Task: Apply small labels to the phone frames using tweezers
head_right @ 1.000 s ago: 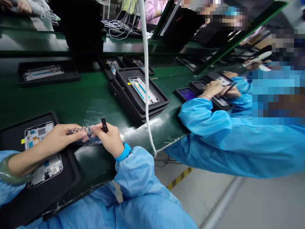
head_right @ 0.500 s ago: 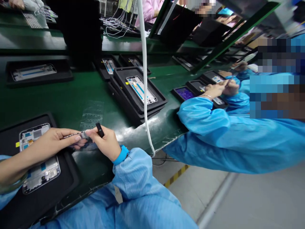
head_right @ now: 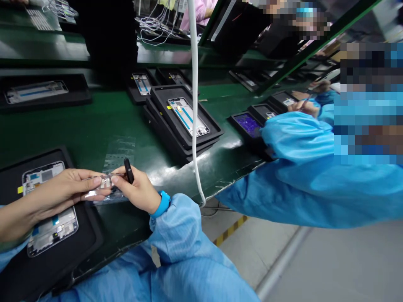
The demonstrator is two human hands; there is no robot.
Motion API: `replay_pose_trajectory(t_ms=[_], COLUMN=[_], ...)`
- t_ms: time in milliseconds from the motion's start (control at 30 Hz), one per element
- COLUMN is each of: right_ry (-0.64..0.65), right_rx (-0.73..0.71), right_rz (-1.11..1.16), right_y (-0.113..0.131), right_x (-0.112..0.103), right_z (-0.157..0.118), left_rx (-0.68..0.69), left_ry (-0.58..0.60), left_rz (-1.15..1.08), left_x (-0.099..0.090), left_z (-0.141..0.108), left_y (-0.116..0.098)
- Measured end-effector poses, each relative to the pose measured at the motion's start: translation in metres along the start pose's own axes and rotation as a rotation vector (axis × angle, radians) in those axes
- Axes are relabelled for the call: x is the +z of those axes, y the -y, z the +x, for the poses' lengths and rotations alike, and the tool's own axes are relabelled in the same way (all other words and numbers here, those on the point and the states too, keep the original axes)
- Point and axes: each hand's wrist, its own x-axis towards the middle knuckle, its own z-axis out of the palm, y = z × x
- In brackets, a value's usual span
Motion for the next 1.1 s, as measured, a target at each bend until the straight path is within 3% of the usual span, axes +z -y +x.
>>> replay_pose_trajectory(t_ms=[267,467,567,633,667,700,767,833,867,967,1100], right_ry=[0.032,0.061,-0.105,-0.274,-0.351,-0.413,-0.503,-0.577,-0.604,-0.611,-0.542], right_rx=[0.145,0.061,-0.037,-0.131,-0.182,-0.227,-0.277,-0.250,-0.219,-0.135,-0.094], right_rz=[0.062,0.064,0.057,0.121,0.145,0.155,0.117,0.054,0.030,0.011,0.048], right_y=[0.003,0.001,0.005,0.010,0.013,0.016,0.020,0.020,0.018,0.008,-0.005], right_x=[-0.001,-0.006,-0.021,-0.033,-0.039,-0.045,-0.052,-0.055,-0.055,-0.054,-0.050], right_z=[-0.003,-0.004,-0.005,-0.006,-0.008,-0.010,-0.015,-0.022,-0.026,-0.035,-0.043], left_rx=[0.052,0.062,0.315,0.615,0.774,0.916,1.083,1.057,1.009,0.898,0.938], left_ry=[-0.007,-0.013,-0.251,-0.418,-0.420,-0.356,-0.105,0.140,0.206,0.253,0.160], left_rz=[0.045,0.108,0.323,0.579,0.728,0.876,1.138,1.338,1.400,1.415,1.264], left_x=[0.002,0.006,0.012,0.016,0.016,0.016,0.016,0.016,0.016,0.016,0.016], left_z=[-0.001,-0.004,-0.009,-0.010,-0.009,-0.007,-0.002,0.003,0.004,0.004,0.003], left_y=[0.000,-0.005,-0.006,-0.001,0.003,0.009,0.020,0.030,0.033,0.035,0.030])
